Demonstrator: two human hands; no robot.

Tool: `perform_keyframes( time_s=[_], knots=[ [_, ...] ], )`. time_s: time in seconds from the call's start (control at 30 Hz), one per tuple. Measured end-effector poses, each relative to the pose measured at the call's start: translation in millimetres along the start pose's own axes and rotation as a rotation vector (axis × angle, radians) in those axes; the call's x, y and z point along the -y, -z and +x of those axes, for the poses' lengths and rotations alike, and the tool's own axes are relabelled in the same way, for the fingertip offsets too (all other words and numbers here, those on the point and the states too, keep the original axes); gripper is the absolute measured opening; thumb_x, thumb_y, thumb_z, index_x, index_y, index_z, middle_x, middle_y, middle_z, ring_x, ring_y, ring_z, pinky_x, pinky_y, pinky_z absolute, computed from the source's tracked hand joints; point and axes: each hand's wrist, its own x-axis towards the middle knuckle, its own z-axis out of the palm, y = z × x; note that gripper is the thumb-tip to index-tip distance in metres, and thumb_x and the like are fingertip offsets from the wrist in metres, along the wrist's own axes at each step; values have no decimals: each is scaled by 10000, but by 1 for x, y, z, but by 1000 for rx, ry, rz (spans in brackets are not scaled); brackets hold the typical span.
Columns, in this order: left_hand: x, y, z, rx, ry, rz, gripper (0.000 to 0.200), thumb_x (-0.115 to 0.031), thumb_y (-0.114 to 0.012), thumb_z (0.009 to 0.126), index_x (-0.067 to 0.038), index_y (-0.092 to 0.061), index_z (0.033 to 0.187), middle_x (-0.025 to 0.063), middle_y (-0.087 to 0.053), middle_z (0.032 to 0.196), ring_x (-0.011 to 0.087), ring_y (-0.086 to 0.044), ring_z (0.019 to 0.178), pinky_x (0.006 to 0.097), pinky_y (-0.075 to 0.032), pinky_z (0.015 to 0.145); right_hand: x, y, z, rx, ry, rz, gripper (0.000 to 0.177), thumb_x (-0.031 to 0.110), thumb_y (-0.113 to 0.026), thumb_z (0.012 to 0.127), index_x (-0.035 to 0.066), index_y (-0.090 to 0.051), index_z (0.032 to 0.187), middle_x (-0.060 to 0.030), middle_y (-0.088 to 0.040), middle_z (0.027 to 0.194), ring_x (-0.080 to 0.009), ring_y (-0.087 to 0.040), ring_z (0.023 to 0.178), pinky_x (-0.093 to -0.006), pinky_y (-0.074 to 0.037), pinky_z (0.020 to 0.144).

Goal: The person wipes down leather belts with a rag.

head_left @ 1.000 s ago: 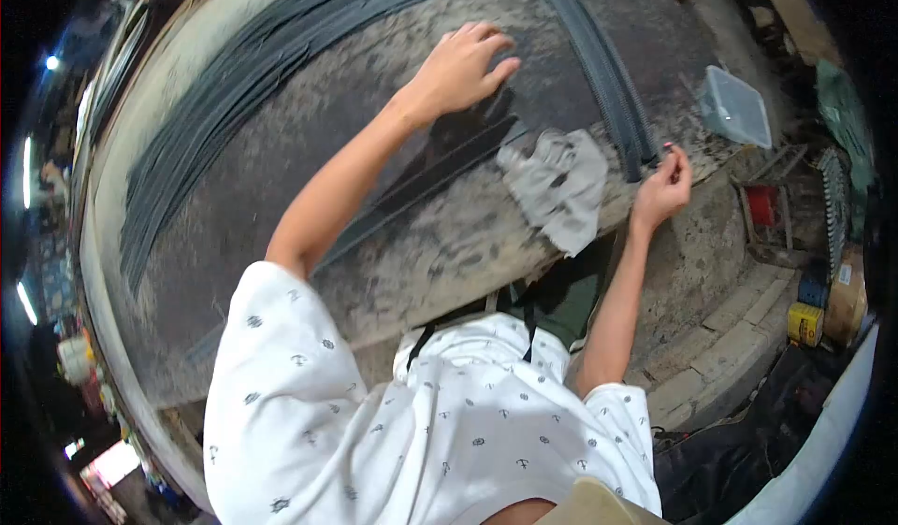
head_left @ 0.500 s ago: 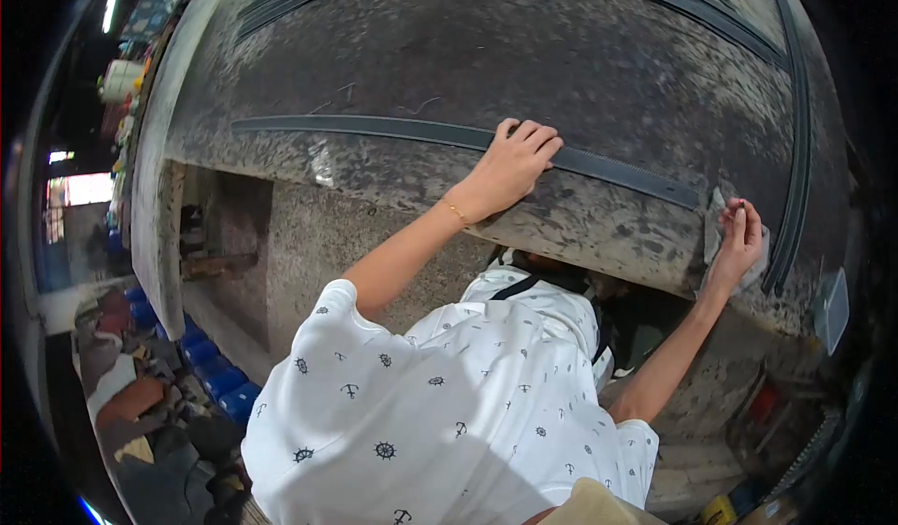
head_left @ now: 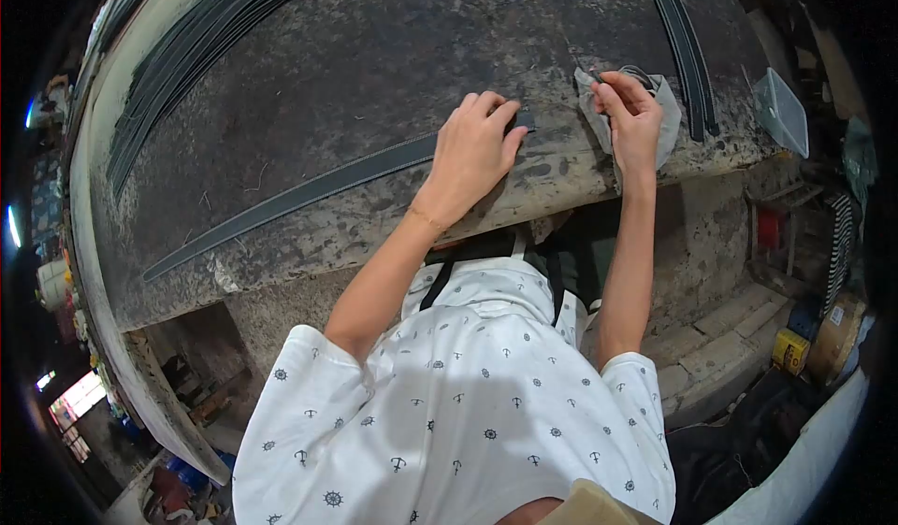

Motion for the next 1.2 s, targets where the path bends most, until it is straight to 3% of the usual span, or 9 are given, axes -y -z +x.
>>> perform_keyframes(
  time_s=[0.2,0.47,0.57,0.7,0.87,0.93,1.03,1.13,1.2],
  knots=[
    [-6,-12,30,165,179,24,239,-146,-713,889,8,-730,1072,150,-667,1032,334,-663,946,407,-537,816,4,-7,-3,-53,-9,0,137,68,-703,946,-24,-738,1042,-14,-681,813,-46,-513,643,-205,-398,577],
    [-3,-29,22,-29,-130,217,92,-37,-651,904,37,-617,948,170,-590,926,367,-630,814,439,-522,729,10,-8,-4,-47,-53,-35,153,85,-705,945,-28,-730,1044,5,-647,793,-44,-516,644,-204,-386,571],
    [3,-32,18,-110,-95,104,81,-21,-637,904,43,-614,948,169,-595,931,370,-630,818,432,-527,732,7,-6,-4,-30,-47,-100,153,91,-697,949,-28,-724,1041,3,-652,801,-45,-528,653,-203,-391,574],
    [1,-27,5,-166,52,-27,114,-13,-643,904,38,-655,1006,147,-647,1011,282,-666,812,367,-540,722,8,-7,-4,-26,-43,-93,158,106,-694,952,-26,-722,1034,-3,-659,814,-45,-536,666,-204,-404,587],
    [-2,-20,13,-128,26,63,189,-48,-702,892,10,-690,1072,118,-664,997,244,-670,791,346,-539,689,6,-7,-3,-1,-18,-110,148,108,-698,947,-16,-725,1024,2,-658,825,-45,-529,668,-202,-404,600],
    [-1,-15,24,78,82,17,215,-68,-716,890,-9,-696,1097,111,-660,977,274,-660,781,349,-534,692,7,-8,-4,1,-22,-119,147,111,-698,947,-11,-726,1023,7,-650,818,-45,-524,669,-202,-398,603],
    [9,-14,35,153,-26,43,178,-69,-689,913,3,-682,1075,119,-651,965,308,-645,780,367,-525,694,7,-6,-4,15,-13,-146,153,120,-696,951,-9,-726,1027,11,-644,809,-45,-524,671,-201,-399,605],
    [9,-23,33,114,-167,236,142,-64,-666,926,13,-663,1044,140,-643,959,325,-637,778,385,-520,699,8,-8,-5,13,-4,-145,156,126,-694,954,-7,-726,1029,15,-638,801,-44,-525,675,-198,-402,609],
    [12,-21,32,91,-121,187,125,-57,-654,929,16,-655,1030,144,-644,970,322,-641,782,386,-523,705,6,-6,-4,14,-5,-134,159,130,-695,955,-7,-726,1029,15,-641,801,-43,-526,675,-199,-405,611]
  ],
)
